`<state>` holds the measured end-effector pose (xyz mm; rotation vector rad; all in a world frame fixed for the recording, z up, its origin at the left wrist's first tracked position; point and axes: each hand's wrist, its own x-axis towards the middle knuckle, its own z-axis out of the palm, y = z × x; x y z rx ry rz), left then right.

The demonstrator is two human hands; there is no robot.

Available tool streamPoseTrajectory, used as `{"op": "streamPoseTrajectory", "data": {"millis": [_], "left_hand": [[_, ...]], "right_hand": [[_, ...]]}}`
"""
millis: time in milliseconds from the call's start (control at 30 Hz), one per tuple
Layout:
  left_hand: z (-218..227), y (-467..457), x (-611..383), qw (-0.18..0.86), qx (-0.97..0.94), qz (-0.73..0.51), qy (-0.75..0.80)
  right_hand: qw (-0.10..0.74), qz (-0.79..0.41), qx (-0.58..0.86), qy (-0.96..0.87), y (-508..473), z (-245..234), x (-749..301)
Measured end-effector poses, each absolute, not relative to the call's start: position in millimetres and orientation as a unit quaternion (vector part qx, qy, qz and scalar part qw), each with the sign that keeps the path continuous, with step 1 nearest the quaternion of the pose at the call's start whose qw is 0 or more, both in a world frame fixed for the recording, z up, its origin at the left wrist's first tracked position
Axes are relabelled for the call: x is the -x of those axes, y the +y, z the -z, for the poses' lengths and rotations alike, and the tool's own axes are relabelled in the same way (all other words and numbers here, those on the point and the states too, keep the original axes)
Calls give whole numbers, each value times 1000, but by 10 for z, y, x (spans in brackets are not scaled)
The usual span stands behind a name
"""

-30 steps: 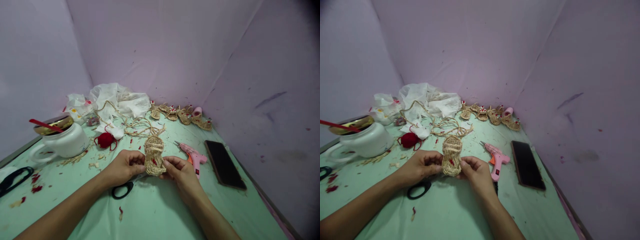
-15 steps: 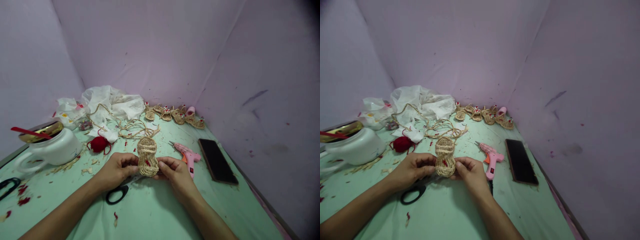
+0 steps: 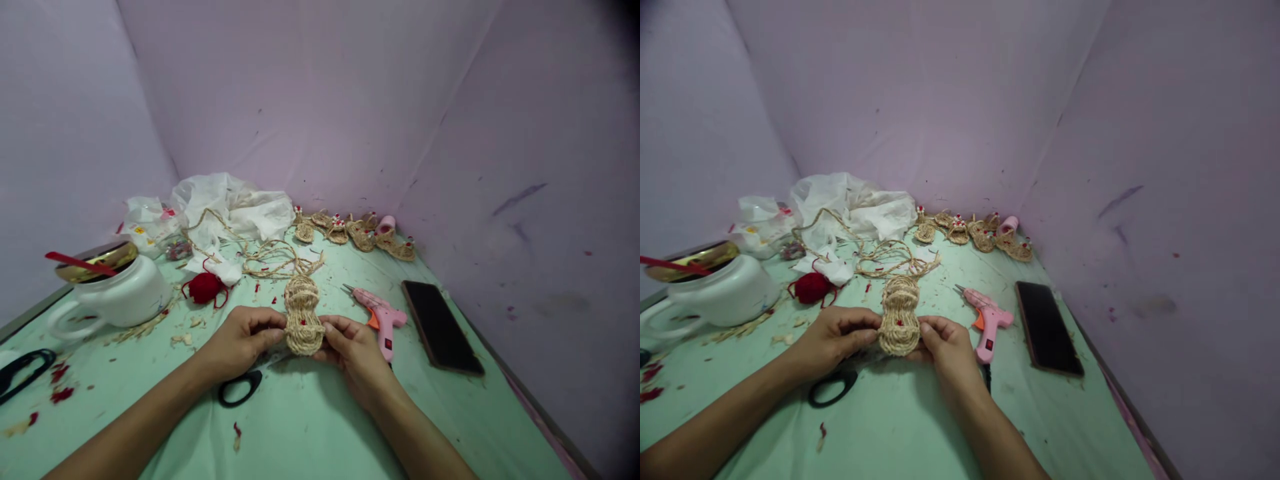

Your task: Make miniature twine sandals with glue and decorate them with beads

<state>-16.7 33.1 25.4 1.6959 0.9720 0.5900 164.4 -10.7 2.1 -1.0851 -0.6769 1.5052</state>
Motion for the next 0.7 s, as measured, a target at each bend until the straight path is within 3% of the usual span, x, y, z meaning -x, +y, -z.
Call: {"op": "streamPoseTrajectory", "data": {"millis": [467, 700], "left_hand": [[-286, 307, 96, 608, -601, -241, 460], [-237, 318, 97, 595, -614, -240, 460]], "right_hand": [[562, -593, 491, -303, -128, -33, -1637], [559, -594, 499, -294, -119, -12, -1627]]}}
